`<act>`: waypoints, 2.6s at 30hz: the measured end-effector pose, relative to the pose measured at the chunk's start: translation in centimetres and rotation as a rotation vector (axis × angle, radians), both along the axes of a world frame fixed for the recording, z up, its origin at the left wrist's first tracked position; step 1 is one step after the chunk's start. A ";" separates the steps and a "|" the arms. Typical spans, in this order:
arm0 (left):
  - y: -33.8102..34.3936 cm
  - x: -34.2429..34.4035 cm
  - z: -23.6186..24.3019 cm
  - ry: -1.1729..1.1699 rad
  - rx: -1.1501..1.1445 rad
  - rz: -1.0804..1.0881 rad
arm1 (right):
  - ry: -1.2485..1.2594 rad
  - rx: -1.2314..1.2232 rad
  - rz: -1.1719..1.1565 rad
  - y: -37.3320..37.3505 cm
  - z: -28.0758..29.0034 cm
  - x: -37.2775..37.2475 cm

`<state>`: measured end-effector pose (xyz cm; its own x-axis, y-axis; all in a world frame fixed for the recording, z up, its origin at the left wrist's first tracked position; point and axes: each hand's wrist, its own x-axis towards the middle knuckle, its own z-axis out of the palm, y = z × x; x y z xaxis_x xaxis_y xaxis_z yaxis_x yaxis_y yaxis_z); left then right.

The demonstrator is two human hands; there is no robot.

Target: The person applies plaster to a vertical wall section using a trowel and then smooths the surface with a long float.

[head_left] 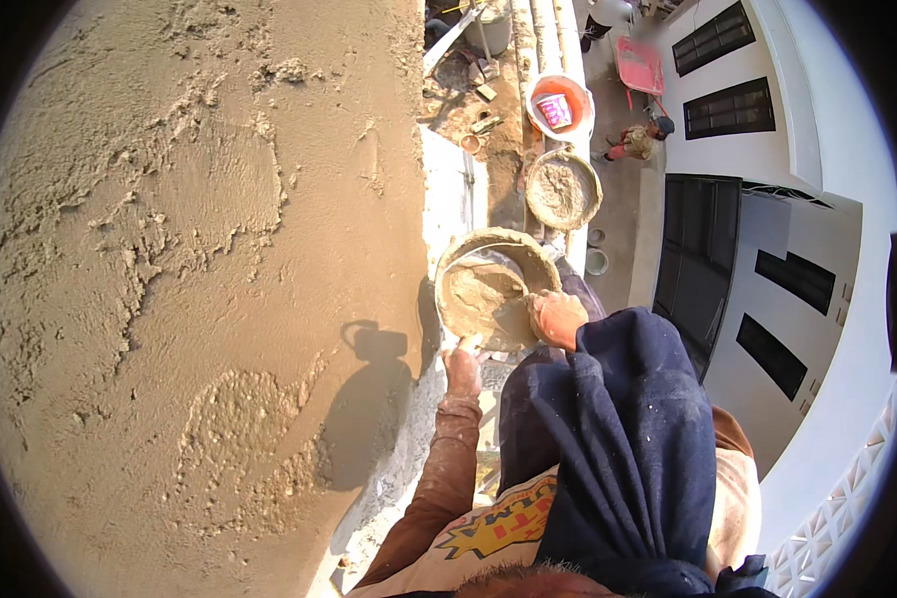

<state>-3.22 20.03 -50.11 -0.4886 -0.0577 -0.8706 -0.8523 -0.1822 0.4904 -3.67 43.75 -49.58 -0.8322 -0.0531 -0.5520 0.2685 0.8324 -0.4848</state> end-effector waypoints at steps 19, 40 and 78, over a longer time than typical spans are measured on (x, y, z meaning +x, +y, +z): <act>3.6 -1.7 7.6 0.162 0.084 0.010 | -0.287 -0.554 0.043 6.2 6.7 -1.4; 7.4 -6.9 7.6 0.024 0.151 0.135 | 0.031 -0.697 -0.216 7.2 7.2 1.4; 0.7 0.6 5.7 -0.105 0.129 0.380 | 0.423 -1.586 -0.733 -3.4 11.2 -26.9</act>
<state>-2.66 20.72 -44.41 -0.3613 -0.1038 -0.9266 -0.7570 -0.5476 0.3565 -30.52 40.36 -38.35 -0.9836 0.1407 -0.1126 -0.0097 -0.6653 -0.7465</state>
